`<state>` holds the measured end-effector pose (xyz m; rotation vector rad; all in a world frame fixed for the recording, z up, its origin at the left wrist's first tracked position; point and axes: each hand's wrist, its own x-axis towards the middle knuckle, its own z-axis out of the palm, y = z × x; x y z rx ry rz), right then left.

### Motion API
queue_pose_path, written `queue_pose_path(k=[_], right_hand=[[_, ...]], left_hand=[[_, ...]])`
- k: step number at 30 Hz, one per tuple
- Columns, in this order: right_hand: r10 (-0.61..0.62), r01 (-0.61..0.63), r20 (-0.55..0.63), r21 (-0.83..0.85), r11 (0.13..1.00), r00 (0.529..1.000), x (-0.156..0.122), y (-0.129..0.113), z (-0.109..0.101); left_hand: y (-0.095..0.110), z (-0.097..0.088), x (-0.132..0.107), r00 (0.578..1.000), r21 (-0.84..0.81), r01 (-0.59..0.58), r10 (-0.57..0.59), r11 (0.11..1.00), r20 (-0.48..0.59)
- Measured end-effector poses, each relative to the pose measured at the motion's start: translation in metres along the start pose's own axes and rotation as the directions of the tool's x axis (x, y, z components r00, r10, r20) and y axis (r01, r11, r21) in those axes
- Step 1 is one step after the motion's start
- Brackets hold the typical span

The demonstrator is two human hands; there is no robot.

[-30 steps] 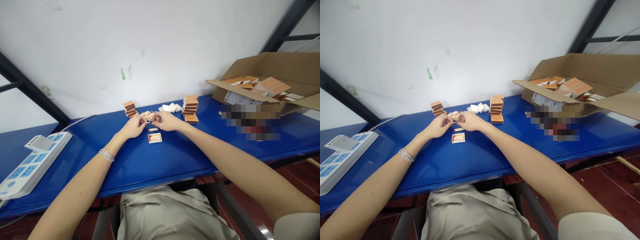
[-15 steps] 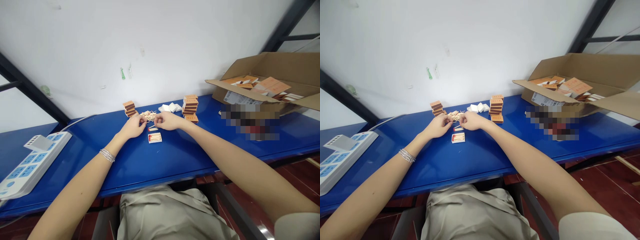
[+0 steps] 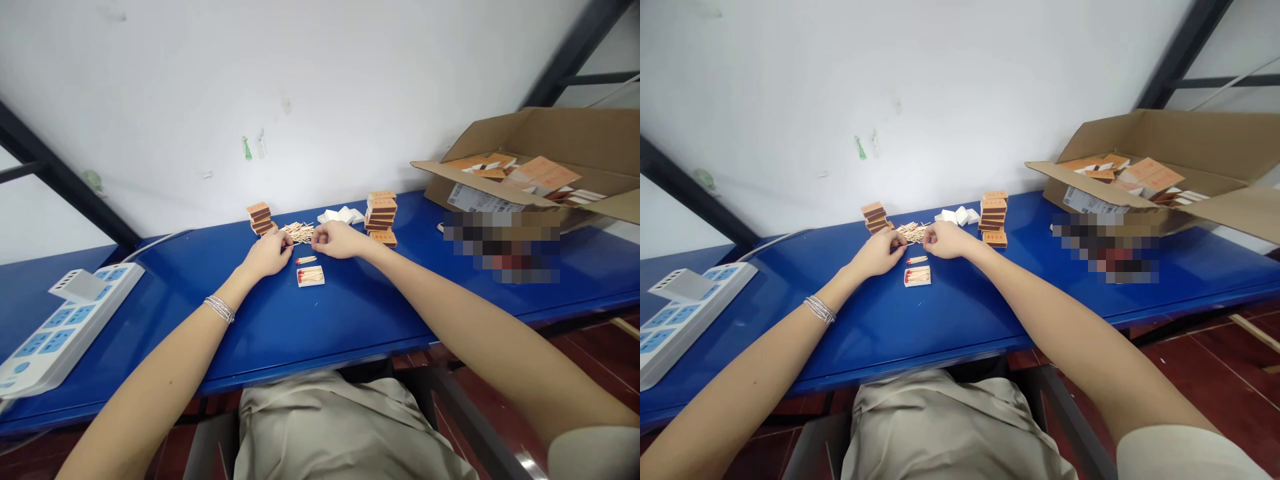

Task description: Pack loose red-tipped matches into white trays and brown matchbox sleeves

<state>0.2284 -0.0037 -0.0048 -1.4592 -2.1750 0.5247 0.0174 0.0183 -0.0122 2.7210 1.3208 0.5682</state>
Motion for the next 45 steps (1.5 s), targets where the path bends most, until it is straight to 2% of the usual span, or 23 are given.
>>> queue_pose_path(k=[11, 17, 21, 23, 27, 29, 32, 35, 45], right_hand=[[-0.035, 0.034, -0.039, -0.012, 0.999, 0.999, 0.0, -0.003, 0.004], [-0.075, 0.078, -0.122, 0.013, 0.997, 0.99, 0.003, -0.001, 0.011], [-0.121, 0.121, -0.128, -0.007, 0.993, 0.984, 0.003, -0.001, 0.011], [-0.108, 0.108, -0.1, -0.003, 0.994, 0.989, 0.002, -0.002, 0.008], [-0.077, 0.074, 0.113, 0.032, 0.997, 0.991, 0.0, -0.004, 0.001], [-0.066, 0.061, 0.151, 0.038, 0.997, 0.986, 0.0, -0.002, -0.001], [-0.016, 0.016, 0.004, -0.009, 1.0, 1.0, 0.002, 0.002, -0.001], [0.018, -0.031, -0.125, -0.1, 0.995, 0.992, 0.005, 0.007, 0.001], [0.029, -0.058, -0.145, -0.2, 0.978, 0.989, 0.01, 0.003, 0.018]], left_hand=[[0.004, -0.002, -0.001, 0.999, 0.043, 0.038, -0.039, 0.998, 0.01], [0.01, -0.001, -0.002, 0.995, -0.038, -0.086, 0.084, 0.996, -0.051], [0.015, 0.0, -0.003, 0.99, -0.071, -0.121, 0.115, 0.99, -0.081], [0.015, 0.0, -0.003, 0.992, -0.068, -0.106, 0.101, 0.992, -0.08], [0.009, -0.002, -0.002, 0.996, -0.027, -0.043, 0.04, 0.999, -0.083], [0.006, -0.003, -0.003, 0.997, -0.001, -0.022, 0.022, 1.0, -0.073], [0.004, -0.003, -0.003, 0.998, 0.011, -0.007, 0.008, 1.0, -0.062], [0.004, -0.002, -0.003, 0.998, 0.005, 0.004, -0.004, 1.0, -0.058], [0.005, -0.003, -0.003, 0.999, 0.005, 0.029, -0.029, 1.0, -0.043]])
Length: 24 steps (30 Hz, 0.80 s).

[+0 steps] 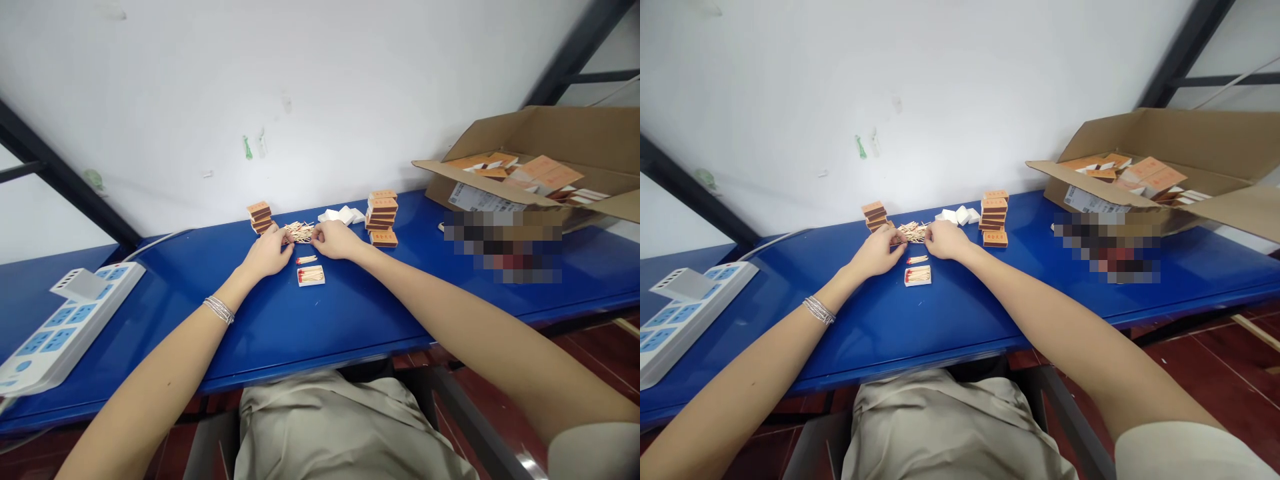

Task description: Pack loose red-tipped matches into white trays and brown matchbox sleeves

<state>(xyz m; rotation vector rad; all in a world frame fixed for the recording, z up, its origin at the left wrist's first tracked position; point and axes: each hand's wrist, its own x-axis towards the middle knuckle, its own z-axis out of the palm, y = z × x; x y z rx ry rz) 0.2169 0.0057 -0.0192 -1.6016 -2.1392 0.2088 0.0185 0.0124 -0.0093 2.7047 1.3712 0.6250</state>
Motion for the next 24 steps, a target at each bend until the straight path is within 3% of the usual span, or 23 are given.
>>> queue_pose_path(k=[7, 19, 24], right_hand=[[0.027, -0.023, 0.042, -0.088, 0.996, 0.999, 0.002, 0.001, -0.003], [0.024, -0.019, 0.073, -0.071, 0.997, 0.997, 0.001, 0.002, -0.003], [0.04, -0.03, 0.16, -0.065, 0.997, 0.986, -0.003, 0.001, -0.017]], left_hand=[[-0.002, 0.001, 0.001, 1.0, 0.004, 0.0, 0.0, 1.0, 0.005], [-0.002, 0.001, 0.0, 1.0, -0.007, -0.002, 0.002, 1.0, 0.001], [-0.002, 0.0, 0.0, 1.0, 0.001, 0.007, -0.007, 1.0, 0.001]])
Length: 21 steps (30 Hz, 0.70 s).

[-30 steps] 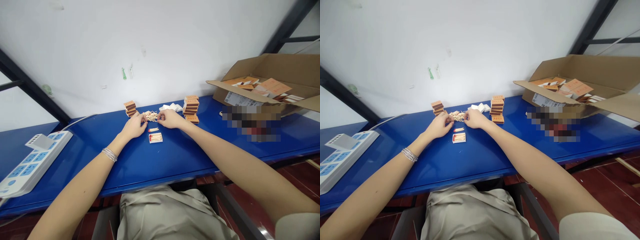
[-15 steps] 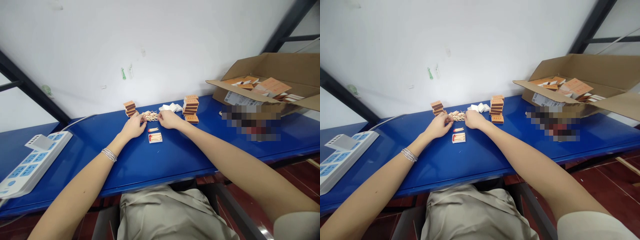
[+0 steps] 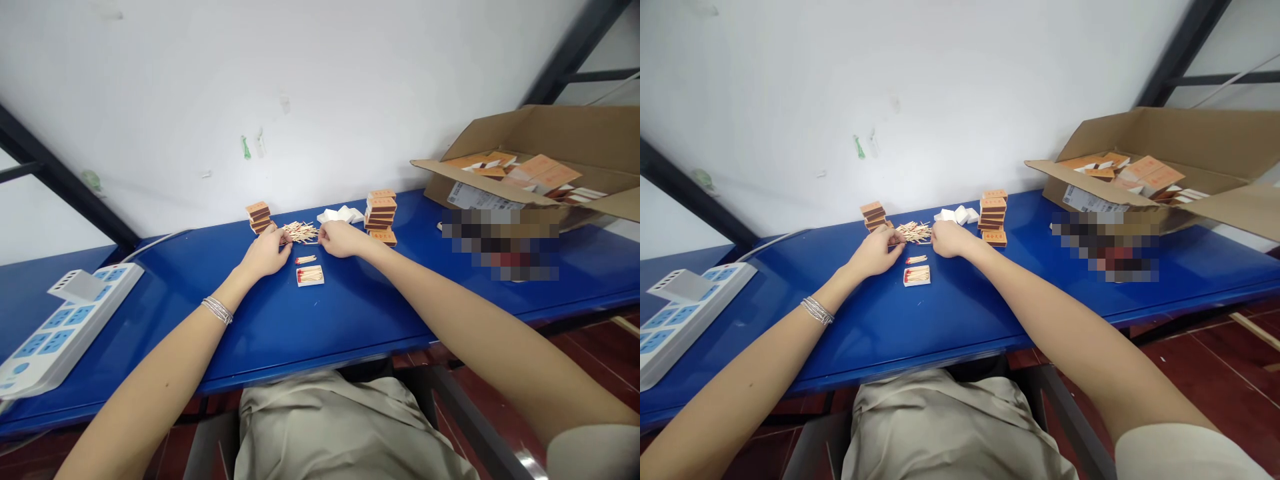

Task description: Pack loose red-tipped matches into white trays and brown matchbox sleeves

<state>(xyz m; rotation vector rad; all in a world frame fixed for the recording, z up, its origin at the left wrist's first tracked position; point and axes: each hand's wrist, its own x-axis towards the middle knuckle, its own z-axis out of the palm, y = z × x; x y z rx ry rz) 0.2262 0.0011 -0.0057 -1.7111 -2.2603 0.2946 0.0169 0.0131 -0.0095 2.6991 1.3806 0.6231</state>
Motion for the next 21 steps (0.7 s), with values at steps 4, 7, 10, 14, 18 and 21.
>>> queue_pose_path(k=[4, 7, 10, 14, 18, 21], right_hand=[[0.054, -0.053, 0.065, -0.019, 0.998, 0.996, -0.01, -0.005, -0.012], [-0.028, 0.022, 0.085, 0.07, 0.997, 0.996, -0.013, -0.008, -0.012], [-0.102, 0.087, 0.085, 0.158, 0.984, 0.991, -0.011, -0.009, -0.005], [-0.035, 0.042, -0.068, 0.109, 0.993, 0.997, -0.007, -0.008, 0.003], [0.024, -0.015, -0.132, 0.067, 0.998, 0.991, 0.0, -0.008, 0.011], [0.067, -0.065, -0.138, 0.025, 0.998, 0.988, 0.005, -0.009, 0.016]], left_hand=[[0.0, 0.0, 0.0, 1.0, -0.009, 0.003, -0.003, 1.0, 0.002], [-0.001, 0.0, 0.001, 1.0, -0.005, -0.004, 0.004, 1.0, 0.004], [-0.001, 0.001, 0.001, 1.0, -0.003, -0.005, 0.005, 1.0, 0.005], [-0.002, 0.001, 0.001, 1.0, 0.002, -0.003, 0.003, 1.0, 0.002], [-0.001, 0.001, 0.001, 1.0, 0.001, 0.009, -0.009, 1.0, 0.004], [-0.001, 0.0, 0.001, 1.0, 0.001, 0.008, -0.008, 1.0, 0.005]])
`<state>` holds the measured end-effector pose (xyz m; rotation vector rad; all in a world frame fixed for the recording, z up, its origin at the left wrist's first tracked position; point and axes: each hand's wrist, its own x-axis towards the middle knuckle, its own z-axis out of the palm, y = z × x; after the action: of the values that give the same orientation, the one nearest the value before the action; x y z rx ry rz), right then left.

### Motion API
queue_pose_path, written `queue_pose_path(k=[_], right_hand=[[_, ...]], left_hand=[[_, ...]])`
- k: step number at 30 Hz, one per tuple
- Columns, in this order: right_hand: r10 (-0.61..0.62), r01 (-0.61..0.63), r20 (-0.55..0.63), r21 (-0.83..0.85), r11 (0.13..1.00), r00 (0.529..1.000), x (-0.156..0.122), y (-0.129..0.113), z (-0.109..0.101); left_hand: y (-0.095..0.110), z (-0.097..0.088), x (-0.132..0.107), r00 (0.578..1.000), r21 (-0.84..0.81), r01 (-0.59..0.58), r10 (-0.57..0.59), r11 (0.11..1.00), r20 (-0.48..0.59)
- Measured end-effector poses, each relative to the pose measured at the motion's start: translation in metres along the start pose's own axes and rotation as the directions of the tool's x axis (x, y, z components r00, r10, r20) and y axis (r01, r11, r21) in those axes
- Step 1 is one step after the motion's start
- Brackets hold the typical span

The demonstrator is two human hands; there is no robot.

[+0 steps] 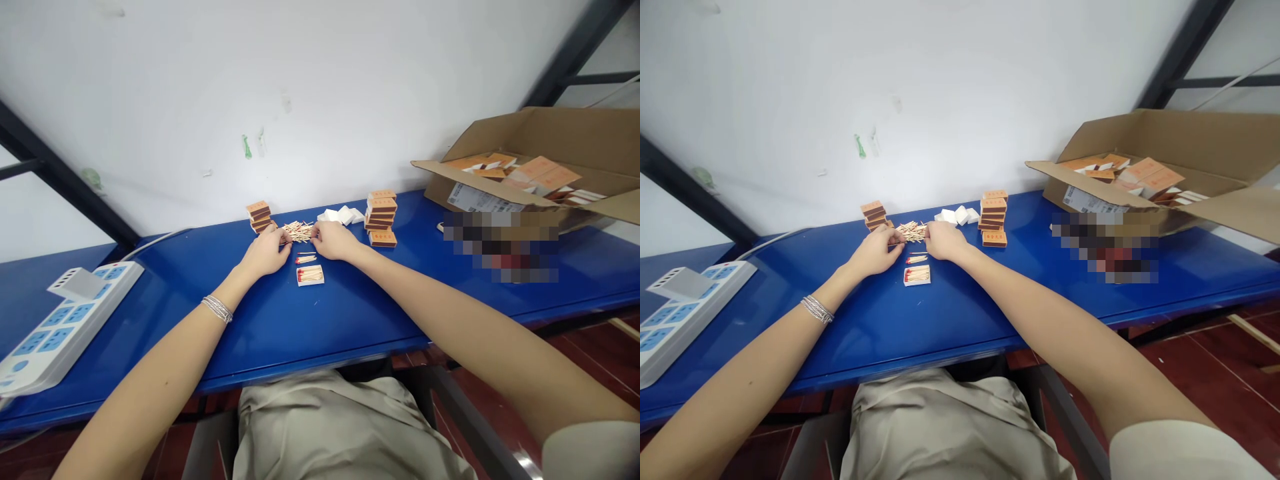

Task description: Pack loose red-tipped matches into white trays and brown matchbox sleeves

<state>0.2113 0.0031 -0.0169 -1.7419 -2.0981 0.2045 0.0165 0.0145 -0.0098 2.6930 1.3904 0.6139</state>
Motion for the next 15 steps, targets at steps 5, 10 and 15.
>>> queue_pose_path(k=[5, 10, 15], right_hand=[[0.03, -0.029, 0.007, -0.046, 0.998, 1.0, 0.001, -0.001, 0.001], [0.037, -0.035, 0.026, -0.069, 0.997, 0.999, 0.0, 0.0, -0.008], [0.046, -0.048, -0.027, -0.059, 0.997, 0.999, -0.004, 0.006, -0.023]], left_hand=[[0.001, 0.001, 0.0, 0.994, -0.115, -0.095, 0.1, 0.989, 0.042], [0.004, 0.001, 0.0, 0.977, -0.215, -0.153, 0.18, 0.965, 0.113], [0.007, 0.0, 0.0, 0.977, -0.22, -0.131, 0.163, 0.967, 0.136]])
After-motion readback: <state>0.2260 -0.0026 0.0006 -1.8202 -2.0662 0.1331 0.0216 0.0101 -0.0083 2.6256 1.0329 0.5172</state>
